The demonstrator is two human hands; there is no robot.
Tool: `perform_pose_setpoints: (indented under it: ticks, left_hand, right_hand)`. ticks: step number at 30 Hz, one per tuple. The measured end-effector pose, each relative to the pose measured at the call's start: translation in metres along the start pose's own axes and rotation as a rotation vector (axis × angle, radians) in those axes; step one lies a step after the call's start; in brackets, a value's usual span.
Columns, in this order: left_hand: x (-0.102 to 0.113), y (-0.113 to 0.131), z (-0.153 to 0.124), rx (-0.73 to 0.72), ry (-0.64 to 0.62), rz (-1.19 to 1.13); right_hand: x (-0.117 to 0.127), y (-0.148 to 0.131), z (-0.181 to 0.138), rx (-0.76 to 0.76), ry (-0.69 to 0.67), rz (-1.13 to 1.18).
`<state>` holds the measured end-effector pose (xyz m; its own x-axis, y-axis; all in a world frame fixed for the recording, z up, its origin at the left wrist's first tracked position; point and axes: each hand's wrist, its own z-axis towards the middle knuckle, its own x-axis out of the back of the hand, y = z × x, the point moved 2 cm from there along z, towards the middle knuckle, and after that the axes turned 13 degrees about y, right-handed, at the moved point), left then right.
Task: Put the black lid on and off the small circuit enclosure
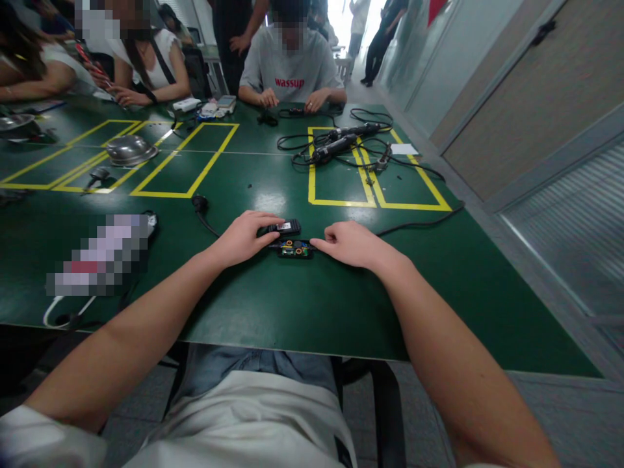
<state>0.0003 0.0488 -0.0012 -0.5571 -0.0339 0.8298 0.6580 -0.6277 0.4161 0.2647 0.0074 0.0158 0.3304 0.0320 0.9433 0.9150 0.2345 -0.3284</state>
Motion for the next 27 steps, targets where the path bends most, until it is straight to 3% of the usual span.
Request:
perform_pose_setpoints:
  ticks: [4, 9, 16, 27]
  left_hand:
    - [0.003, -0.001, 0.001, 0.048, 0.026, 0.005]
    - [0.016, 0.015, -0.007, -0.069, 0.087, -0.112]
    - [0.013, 0.024, -0.011, -0.16, -0.108, -0.176]
    - [0.007, 0.025, -0.011, -0.16, -0.119, -0.16]
  right_hand:
    - [-0.001, 0.002, 0.001, -0.001, 0.011, 0.005]
    - [-0.002, 0.005, 0.001, 0.027, 0.016, 0.037]
    - [0.001, -0.001, -0.001, 0.005, 0.005, 0.023]
    - [0.002, -0.006, -0.001, -0.005, 0.003, 0.005]
